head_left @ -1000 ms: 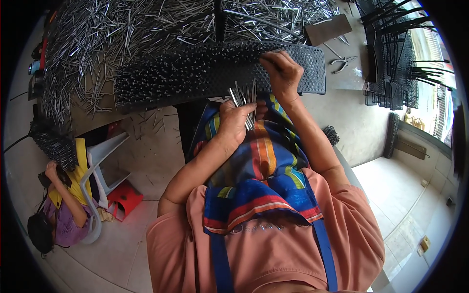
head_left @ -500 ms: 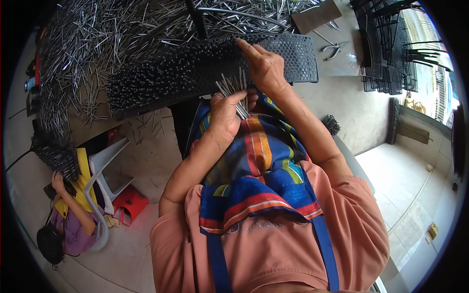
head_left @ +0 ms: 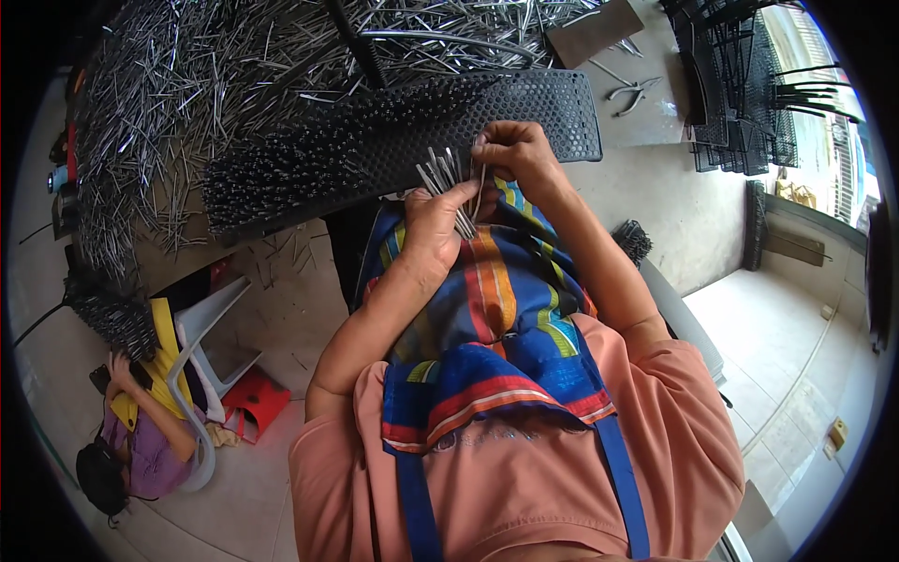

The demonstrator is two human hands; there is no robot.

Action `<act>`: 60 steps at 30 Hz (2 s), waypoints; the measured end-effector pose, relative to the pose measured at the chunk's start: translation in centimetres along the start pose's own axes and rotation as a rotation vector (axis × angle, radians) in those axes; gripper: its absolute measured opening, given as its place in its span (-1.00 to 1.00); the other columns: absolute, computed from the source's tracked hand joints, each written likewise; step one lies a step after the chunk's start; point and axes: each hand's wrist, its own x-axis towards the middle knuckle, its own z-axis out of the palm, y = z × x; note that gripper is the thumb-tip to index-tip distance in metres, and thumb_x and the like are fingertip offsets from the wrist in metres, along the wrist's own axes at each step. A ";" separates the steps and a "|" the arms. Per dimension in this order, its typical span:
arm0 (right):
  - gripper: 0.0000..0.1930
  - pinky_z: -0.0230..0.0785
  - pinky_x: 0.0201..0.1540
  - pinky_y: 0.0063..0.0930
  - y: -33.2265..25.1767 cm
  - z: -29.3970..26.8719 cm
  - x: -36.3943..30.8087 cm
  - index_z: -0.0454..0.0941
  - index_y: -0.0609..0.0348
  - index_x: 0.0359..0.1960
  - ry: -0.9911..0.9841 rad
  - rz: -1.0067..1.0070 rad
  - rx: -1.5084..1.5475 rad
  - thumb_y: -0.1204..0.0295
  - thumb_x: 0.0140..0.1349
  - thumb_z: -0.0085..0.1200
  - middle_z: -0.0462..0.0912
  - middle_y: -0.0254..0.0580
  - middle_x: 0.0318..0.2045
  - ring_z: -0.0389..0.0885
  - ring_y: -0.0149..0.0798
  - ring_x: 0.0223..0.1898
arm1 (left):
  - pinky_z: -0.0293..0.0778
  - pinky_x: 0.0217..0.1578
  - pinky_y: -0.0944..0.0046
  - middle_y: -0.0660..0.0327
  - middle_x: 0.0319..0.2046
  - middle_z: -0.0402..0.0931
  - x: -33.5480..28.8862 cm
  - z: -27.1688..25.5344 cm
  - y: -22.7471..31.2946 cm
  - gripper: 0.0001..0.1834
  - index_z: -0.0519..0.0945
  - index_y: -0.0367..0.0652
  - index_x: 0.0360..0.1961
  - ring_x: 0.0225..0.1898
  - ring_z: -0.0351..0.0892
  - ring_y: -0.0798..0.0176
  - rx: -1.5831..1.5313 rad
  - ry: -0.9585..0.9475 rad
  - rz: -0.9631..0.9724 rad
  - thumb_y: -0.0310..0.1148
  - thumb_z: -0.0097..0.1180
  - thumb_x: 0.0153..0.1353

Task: Organizing bundles of thin metal rods by inserting them into a perforated plate at a workbench.

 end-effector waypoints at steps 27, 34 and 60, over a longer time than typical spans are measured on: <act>-0.93 0.20 -0.49 -0.69 -1.3 -0.7 2.2 0.66 0.27 -0.41 0.505 -0.736 -0.033 0.63 0.06 0.30 0.55 -0.43 -0.56 0.38 -0.60 -0.55 | 0.59 -0.45 0.30 0.13 -0.37 0.67 -0.8 -2.1 -1.9 -0.84 0.62 -0.22 -0.22 -0.43 0.69 0.22 0.250 -0.070 -0.129 -0.58 0.06 0.19; -0.89 0.33 -0.38 -0.66 -1.5 -0.9 2.9 0.65 0.31 -0.40 0.507 -0.881 -0.349 0.69 0.01 0.29 0.61 -0.32 -0.47 0.51 -0.54 -0.44 | 0.61 -0.44 0.31 0.09 -0.37 0.67 -2.4 -1.7 -1.4 -0.81 0.60 -0.25 -0.18 -0.42 0.69 0.23 0.272 -0.043 -0.129 -0.60 0.01 0.20; -0.85 0.40 -0.40 -0.57 1.7 0.2 -0.4 0.67 0.27 -0.27 0.306 -0.411 -0.476 0.53 0.10 0.26 0.66 -0.28 -0.44 0.56 -0.46 -0.48 | 0.61 -0.42 0.32 0.10 -0.37 0.66 0.3 -1.4 -0.2 -0.82 0.59 -0.25 -0.16 -0.42 0.70 0.21 0.007 -0.085 -0.012 -0.59 0.12 0.19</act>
